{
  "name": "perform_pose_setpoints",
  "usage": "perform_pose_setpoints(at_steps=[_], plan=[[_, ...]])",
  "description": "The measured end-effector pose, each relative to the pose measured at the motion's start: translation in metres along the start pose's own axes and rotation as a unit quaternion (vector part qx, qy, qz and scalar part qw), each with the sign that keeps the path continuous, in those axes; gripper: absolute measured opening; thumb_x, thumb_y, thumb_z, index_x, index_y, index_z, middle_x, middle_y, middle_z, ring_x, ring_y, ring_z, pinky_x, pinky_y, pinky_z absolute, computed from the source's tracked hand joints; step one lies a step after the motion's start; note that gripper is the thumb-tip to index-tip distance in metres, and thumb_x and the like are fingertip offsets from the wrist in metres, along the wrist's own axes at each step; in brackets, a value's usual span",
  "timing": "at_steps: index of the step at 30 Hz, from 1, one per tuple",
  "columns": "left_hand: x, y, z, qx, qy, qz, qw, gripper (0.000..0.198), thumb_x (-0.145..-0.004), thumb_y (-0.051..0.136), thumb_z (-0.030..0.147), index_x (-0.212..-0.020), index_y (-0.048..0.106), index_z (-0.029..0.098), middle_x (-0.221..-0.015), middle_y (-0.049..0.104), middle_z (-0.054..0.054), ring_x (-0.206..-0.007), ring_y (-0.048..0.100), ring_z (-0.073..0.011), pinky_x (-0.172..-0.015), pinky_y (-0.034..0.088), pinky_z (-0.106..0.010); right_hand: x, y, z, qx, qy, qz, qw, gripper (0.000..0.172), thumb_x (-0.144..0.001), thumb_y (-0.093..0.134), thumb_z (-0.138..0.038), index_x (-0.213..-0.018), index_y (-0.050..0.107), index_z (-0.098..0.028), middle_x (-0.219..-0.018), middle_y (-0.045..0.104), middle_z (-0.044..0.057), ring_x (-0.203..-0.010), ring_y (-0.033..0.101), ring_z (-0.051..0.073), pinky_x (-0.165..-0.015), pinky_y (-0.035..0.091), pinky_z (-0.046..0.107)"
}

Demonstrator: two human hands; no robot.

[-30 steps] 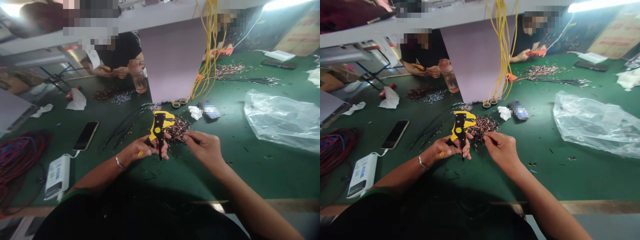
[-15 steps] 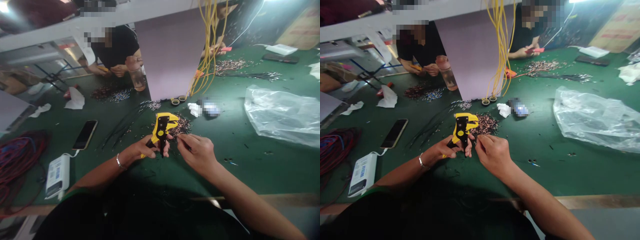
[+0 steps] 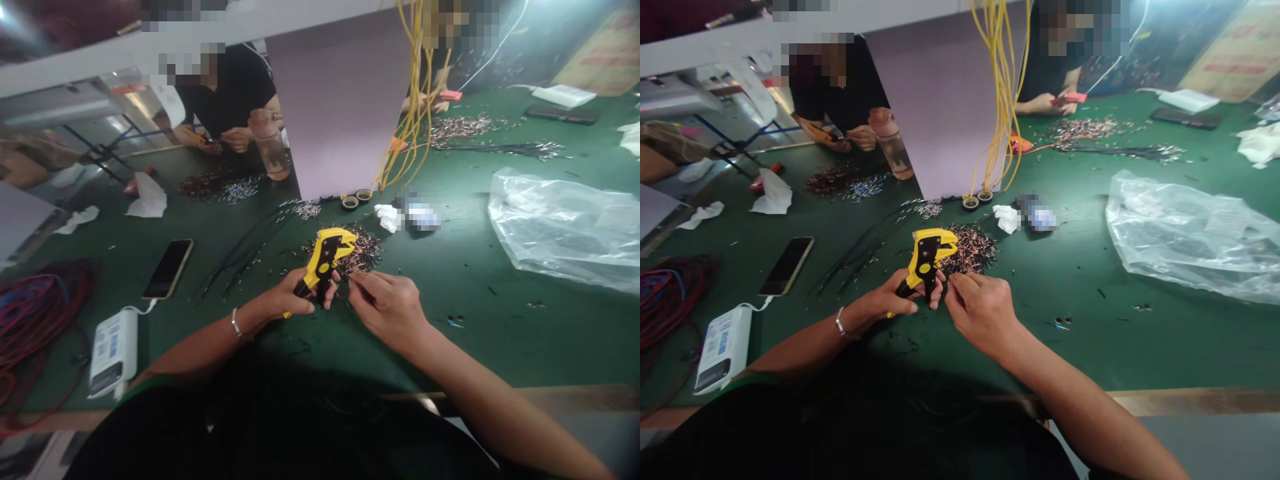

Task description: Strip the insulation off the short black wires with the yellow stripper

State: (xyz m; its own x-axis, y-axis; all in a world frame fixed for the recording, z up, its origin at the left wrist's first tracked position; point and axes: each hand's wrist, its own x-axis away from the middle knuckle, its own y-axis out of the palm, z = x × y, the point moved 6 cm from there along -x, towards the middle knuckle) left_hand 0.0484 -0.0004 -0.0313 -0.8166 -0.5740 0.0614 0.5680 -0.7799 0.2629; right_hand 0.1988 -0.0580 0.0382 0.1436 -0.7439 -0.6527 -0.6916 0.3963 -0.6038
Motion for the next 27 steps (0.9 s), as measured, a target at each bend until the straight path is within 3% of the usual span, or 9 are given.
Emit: perform_pose_setpoints(at_steps=[16, 22, 27], plan=[[0.0012, 0.0001, 0.0045, -0.124, 0.037, 0.037, 0.991, 0.040, -0.064, 0.062, 0.008, -0.104, 0.057, 0.015, -0.085, 0.060, -0.003, -0.073, 0.059, -0.0138, -0.070, 0.050, -0.030, 0.0016, 0.0040, 0.0034, -0.036, 0.021, -0.019, 0.999, 0.029, -0.089, 0.051, -0.012, -0.065, 0.066, -0.017, -0.056, 0.063, 0.003, -0.046, 0.055, 0.011, -0.050, 0.043, 0.024], [0.0045, -0.0017, 0.0024, -0.179, 0.024, 0.087, 0.980, 0.032, -0.067, 0.063, 0.010, -0.098, 0.058, 0.015, -0.081, 0.060, -0.001, -0.067, 0.058, -0.0113, -0.065, 0.050, -0.027, 0.0023, 0.0043, 0.0040, -0.034, 0.021, -0.017, 0.999, 0.028, -0.089, 0.052, -0.012, -0.066, 0.067, -0.015, -0.055, 0.064, 0.004, -0.045, 0.055, 0.012, -0.049, 0.043, 0.025], [0.0068, -0.0039, 0.0001, -0.154, 0.015, 0.119, 0.981, 0.026, -0.073, 0.065, 0.014, -0.097, 0.056, 0.013, -0.076, 0.060, 0.000, -0.058, 0.058, -0.0096, -0.059, 0.052, -0.027, 0.0024, 0.0053, 0.0056, -0.043, 0.029, -0.021, 0.998, 0.027, -0.088, 0.051, -0.012, -0.067, 0.069, -0.015, -0.057, 0.066, 0.005, -0.046, 0.057, 0.012, -0.050, 0.044, 0.025]])
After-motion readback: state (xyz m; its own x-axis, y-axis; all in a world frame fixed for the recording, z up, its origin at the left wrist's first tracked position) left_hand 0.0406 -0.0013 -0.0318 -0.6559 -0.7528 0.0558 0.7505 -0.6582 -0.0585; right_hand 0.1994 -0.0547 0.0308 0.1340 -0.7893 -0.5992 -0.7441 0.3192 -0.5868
